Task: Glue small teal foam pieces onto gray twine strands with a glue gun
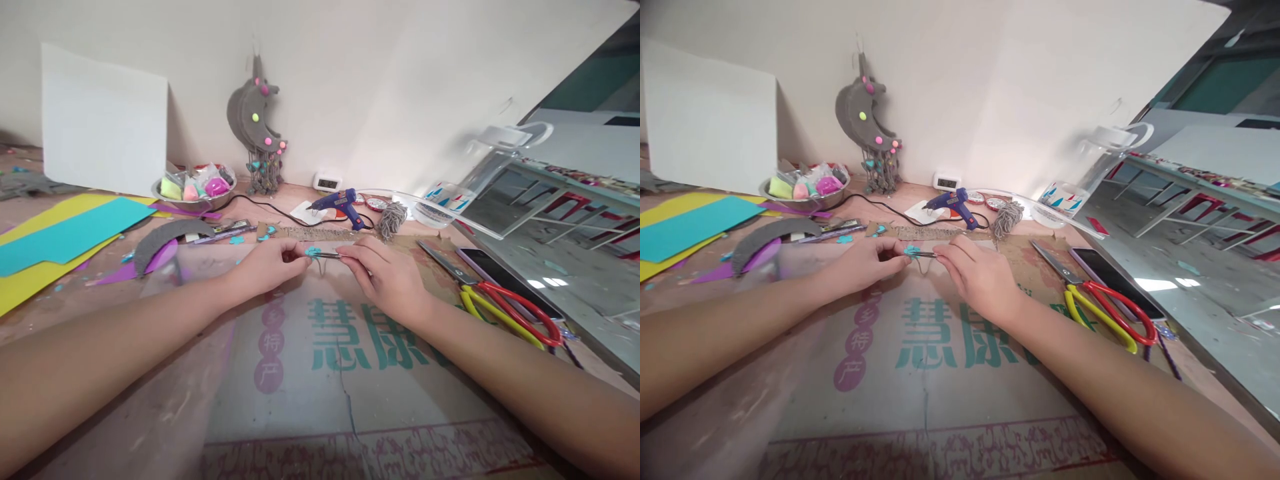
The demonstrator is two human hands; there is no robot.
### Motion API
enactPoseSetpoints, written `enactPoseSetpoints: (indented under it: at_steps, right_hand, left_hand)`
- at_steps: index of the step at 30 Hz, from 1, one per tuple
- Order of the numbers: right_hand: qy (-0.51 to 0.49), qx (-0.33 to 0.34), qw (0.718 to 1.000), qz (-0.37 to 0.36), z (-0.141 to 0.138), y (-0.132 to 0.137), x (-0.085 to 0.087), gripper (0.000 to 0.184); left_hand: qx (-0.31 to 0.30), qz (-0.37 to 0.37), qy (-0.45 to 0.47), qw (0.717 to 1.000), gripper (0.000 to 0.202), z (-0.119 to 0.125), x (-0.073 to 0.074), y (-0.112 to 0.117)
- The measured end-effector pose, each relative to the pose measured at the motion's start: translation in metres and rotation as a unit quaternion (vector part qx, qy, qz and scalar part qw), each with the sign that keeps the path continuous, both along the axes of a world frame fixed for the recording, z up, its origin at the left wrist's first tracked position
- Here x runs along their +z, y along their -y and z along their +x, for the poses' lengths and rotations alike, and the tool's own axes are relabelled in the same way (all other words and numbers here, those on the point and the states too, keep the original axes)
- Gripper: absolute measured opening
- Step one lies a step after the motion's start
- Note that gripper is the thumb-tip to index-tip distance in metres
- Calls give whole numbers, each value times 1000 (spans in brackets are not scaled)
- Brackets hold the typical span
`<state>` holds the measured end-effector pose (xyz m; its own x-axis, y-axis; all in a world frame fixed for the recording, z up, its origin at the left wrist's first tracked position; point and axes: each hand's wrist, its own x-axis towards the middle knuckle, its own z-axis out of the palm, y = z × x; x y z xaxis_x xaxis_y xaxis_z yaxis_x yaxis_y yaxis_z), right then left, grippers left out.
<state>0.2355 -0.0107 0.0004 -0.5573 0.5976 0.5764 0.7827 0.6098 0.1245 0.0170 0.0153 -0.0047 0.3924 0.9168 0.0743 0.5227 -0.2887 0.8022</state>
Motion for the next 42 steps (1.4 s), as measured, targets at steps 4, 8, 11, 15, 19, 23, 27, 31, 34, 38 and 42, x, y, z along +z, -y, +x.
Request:
enactPoseSetpoints:
  at_steps: [4,8,11,15,19,23,27,31,34,38,42]
  right_hand:
    - [-3,-1,1000,-10,0,1,0,22]
    - [-65,7,997,-44,-2,1,1,20]
    - [-203,-9,972,-116,-6,0,5,17]
    - [-341,-21,899,-273,-16,-4,11,23]
    - [-348,-29,859,-376,-27,-5,10,25]
    - [-351,-10,837,-420,-32,-5,4,22]
    - [-365,-9,836,-409,-31,-6,0,22]
    - [-373,-19,843,-387,-32,-5,0,22]
    - [-373,-34,845,-382,-34,-4,0,21]
    - [-370,-33,846,-382,-37,-2,-2,19]
    - [-369,-35,845,-385,-37,-2,-3,18]
  left_hand:
    - [-2,4,3,1000,21,0,0,-1]
    - [-5,6,4,1000,22,0,1,0]
    - [-4,-17,5,1000,22,0,2,1]
    - [-9,-21,8,1000,22,0,1,1]
    - [-30,-19,11,999,22,0,-1,0]
    - [-54,-20,14,998,23,-1,0,1]
    - [-80,-37,14,996,23,-1,2,3]
    - [-111,6,23,994,21,0,3,3]
    - [-92,20,14,995,26,-1,4,3]
    - [-50,-13,4,999,35,-1,4,4]
    - [-58,9,-1,998,29,0,2,4]
